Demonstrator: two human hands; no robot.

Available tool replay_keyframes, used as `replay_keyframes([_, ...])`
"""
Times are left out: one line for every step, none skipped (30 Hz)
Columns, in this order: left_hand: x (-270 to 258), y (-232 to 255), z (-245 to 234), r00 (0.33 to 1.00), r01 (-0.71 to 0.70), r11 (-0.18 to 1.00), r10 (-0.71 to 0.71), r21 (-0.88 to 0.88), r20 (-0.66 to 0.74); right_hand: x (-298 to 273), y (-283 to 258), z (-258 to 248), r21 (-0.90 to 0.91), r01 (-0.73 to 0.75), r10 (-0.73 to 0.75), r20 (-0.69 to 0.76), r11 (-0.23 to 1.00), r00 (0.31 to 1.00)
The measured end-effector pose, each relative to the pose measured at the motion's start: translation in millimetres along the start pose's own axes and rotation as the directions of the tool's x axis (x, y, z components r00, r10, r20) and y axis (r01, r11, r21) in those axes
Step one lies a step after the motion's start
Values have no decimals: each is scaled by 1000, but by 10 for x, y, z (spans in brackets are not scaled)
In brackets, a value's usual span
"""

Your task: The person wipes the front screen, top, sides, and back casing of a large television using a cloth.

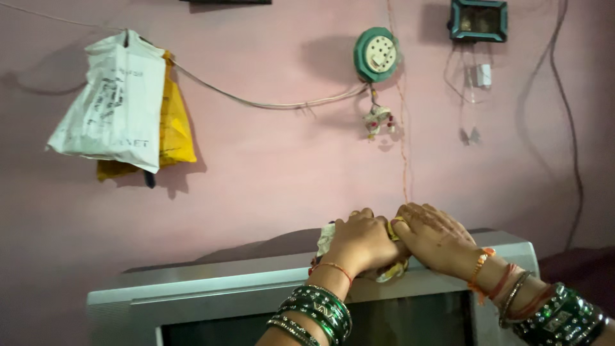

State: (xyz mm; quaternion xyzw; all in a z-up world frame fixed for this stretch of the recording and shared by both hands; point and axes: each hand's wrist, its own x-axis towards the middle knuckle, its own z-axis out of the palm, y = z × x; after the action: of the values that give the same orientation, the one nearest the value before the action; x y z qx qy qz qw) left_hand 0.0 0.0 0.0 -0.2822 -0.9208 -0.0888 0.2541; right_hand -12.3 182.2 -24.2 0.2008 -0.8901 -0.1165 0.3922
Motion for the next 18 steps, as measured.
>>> replay_keyframes([-46,-36,-26,1000,24,1000,-24,-18,8,50,-61,-29,58,-154,144,147,986,979])
replay_keyframes([-88,-85,-63,999,49,998,-48,-37,15,76,-134,-37,60,-150,140,143,987,980])
replay_keyframes([-133,-149,-100,999,52,998,-51,-35,11,101,-224,-22,15,-19,19,23,1000,1000])
replay_keyframes([-198,-226,-128,998,53,998,-54,-33,-16,128,-288,-21,-44,105,-109,-92,993,990])
replay_keyframes([-268,-306,-153,998,56,998,-58,-33,-40,158,-359,-31,-43,110,-114,-92,993,989])
replay_keyframes([-323,-385,-185,997,61,998,-63,-34,-40,209,-463,-40,-57,133,-138,-82,989,987])
replay_keyframes([-389,-475,-217,995,91,996,-91,0,-38,277,-593,-56,-69,159,-164,-75,985,984])
replay_keyframes([-459,-577,-249,992,120,992,-119,33,-37,371,-729,-88,-64,165,-170,-77,984,982])
replay_keyframes([-533,-699,-280,992,126,991,-125,36,-36,486,-871,-129,193,-5,-7,59,981,998])
replay_keyframes([-611,-843,-316,988,150,987,-148,64,-34,572,-1007,-173,407,-204,115,233,890,966])
replay_keyframes([-693,-1001,-354,985,175,980,-172,92,-32,643,-1174,-200,433,-86,40,113,897,993])
replay_keyframes([-772,-1161,-395,983,176,977,-168,119,-73,706,-1329,-233,444,37,-37,-7,895,999])
replay_keyframes([-858,-1316,-442,980,178,973,-161,147,-116,784,-1469,-280,393,32,-81,109,919,991])
replay_keyframes([-992,-1474,-501,976,143,981,-119,127,-183,882,-1651,-321,339,41,-122,224,940,967])
replay_keyframes([-1112,-1595,-564,965,107,988,-77,110,-250,949,-1826,-355,384,44,-128,195,922,972])
replay_keyframes([-1207,-1691,-652,965,114,987,-83,113,-250,1011,-1975,-387,429,49,-132,167,902,977])
replay_keyframes([-1313,-1775,-758,952,286,958,-286,-13,-107,1073,-2113,-413,432,54,-139,166,900,976])
replay_keyframes([-1378,-1810,-830,887,461,880,-457,-112,60,1133,-2239,-436,496,19,-100,138,868,985])
